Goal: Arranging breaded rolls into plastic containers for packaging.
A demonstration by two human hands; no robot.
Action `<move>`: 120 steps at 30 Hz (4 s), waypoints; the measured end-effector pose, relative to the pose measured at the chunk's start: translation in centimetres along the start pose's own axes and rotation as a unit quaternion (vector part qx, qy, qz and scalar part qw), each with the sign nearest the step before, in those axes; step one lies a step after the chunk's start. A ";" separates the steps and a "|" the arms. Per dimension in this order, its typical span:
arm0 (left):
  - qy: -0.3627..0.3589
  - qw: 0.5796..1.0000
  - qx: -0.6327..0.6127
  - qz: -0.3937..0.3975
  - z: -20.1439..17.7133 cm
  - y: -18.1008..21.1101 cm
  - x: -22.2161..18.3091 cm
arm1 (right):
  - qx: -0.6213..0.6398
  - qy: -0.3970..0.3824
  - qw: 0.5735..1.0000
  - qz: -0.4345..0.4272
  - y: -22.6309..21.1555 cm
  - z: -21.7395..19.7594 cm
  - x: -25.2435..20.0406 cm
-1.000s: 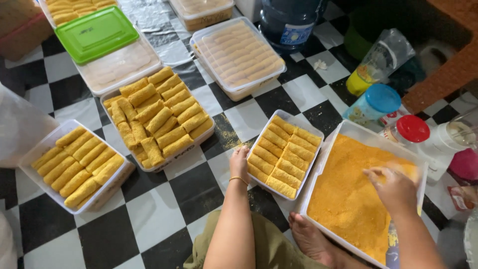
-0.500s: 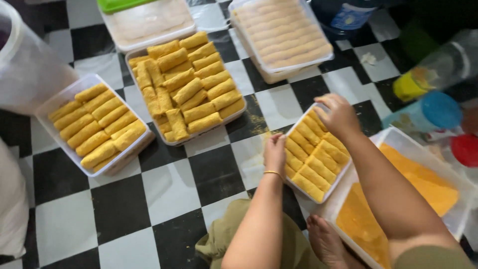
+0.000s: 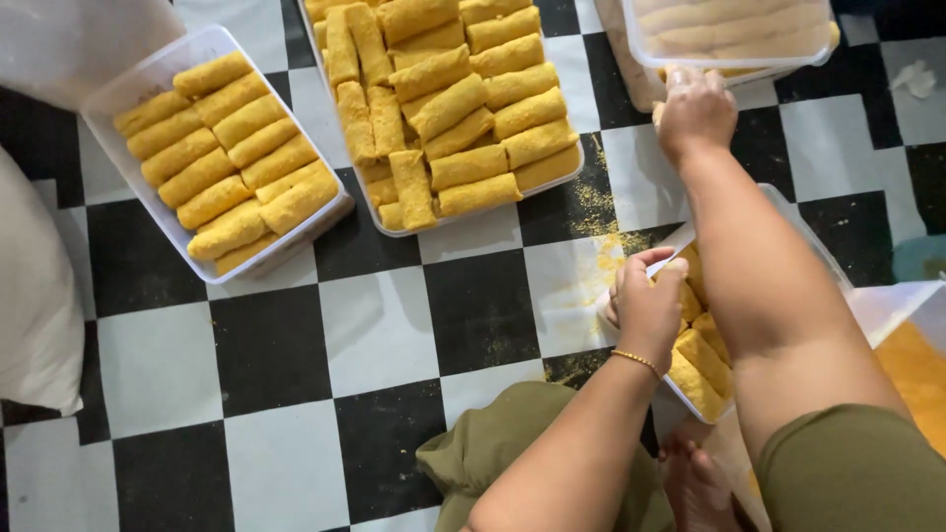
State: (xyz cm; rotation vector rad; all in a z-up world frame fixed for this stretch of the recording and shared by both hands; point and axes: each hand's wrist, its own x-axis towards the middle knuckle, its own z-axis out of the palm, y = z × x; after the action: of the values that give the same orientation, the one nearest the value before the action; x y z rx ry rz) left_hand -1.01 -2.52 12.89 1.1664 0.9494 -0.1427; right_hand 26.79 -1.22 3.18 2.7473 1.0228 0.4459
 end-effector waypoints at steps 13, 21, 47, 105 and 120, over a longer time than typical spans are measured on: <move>0.014 0.999 -0.019 -0.023 0.3 -0.3 0.7 | 0.082 -0.117 0.985 0.100 0.7 1.3 -4.2; 0.052 0.994 -0.070 -0.062 0.5 -1.7 2.1 | 0.047 -0.151 0.987 0.000 0.1 -4.6 -12.6; 0.038 0.939 -0.341 0.019 2.1 -7.2 10.1 | -0.157 0.144 0.977 0.010 17.8 -19.8 -30.5; 0.005 0.932 -0.362 0.013 0.8 -5.5 6.4 | -0.033 -0.287 0.930 -0.228 3.2 -5.9 -3.8; 0.007 0.923 -0.384 0.012 -0.6 -5.4 7.7 | 0.370 -0.053 0.927 0.025 5.5 -6.5 -10.7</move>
State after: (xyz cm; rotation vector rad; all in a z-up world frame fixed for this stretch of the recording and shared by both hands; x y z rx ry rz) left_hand 0.50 -1.57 3.60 0.4496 0.8810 0.2469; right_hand 20.28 -12.02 8.49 3.3951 1.3005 -0.1319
